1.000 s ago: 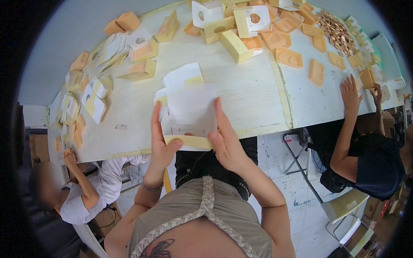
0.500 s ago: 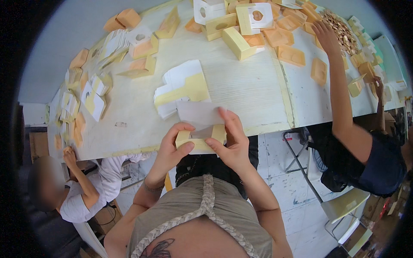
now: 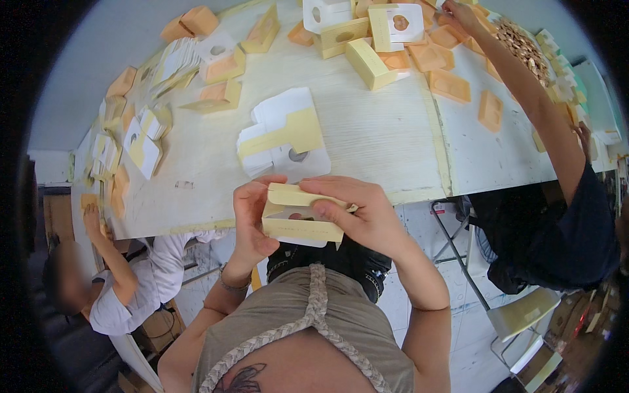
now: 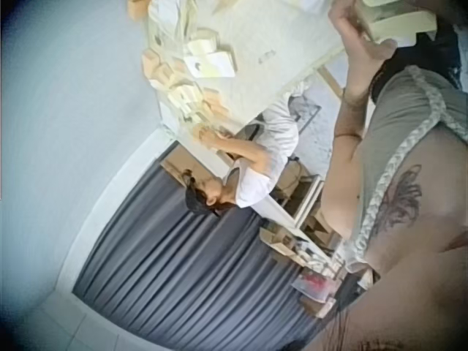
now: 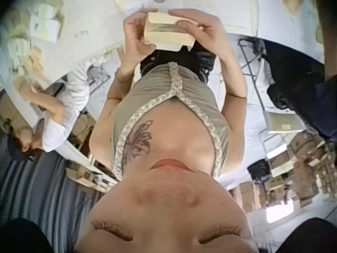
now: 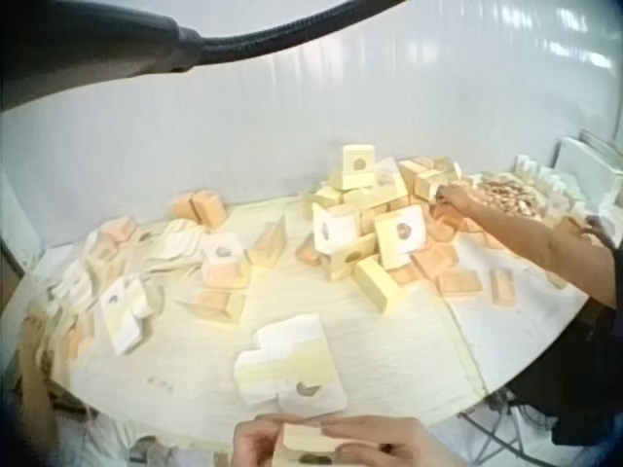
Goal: The person repeatedly picks up flat yellow and white paper pieces, folds them into small box-like shapes, and places them on the table. The process is continuous and repetitive, with the person handling one piece at a time.
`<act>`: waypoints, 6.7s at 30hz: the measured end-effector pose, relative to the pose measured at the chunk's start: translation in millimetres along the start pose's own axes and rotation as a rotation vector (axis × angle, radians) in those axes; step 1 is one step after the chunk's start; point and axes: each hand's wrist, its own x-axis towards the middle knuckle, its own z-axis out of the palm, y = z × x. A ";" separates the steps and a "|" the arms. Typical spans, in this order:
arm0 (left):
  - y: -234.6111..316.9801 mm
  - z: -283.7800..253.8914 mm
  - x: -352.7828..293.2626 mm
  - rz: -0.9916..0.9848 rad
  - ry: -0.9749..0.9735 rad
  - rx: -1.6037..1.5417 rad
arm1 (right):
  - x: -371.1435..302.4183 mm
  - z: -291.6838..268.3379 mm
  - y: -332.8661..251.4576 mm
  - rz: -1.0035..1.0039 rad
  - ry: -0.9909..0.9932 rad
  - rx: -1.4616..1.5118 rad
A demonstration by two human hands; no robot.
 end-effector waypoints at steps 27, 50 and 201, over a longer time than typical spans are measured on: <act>7.2 -0.3 4.5 0.045 -0.141 0.647 | -1.0 -4.6 4.9 -0.015 -0.216 -0.069; -16.2 -43.4 33.0 0.083 0.363 0.584 | 106.3 -58.9 43.0 -0.071 0.635 0.251; 6.0 -14.8 -10.0 -0.147 -0.128 0.590 | -29.6 44.0 57.8 0.007 0.273 0.159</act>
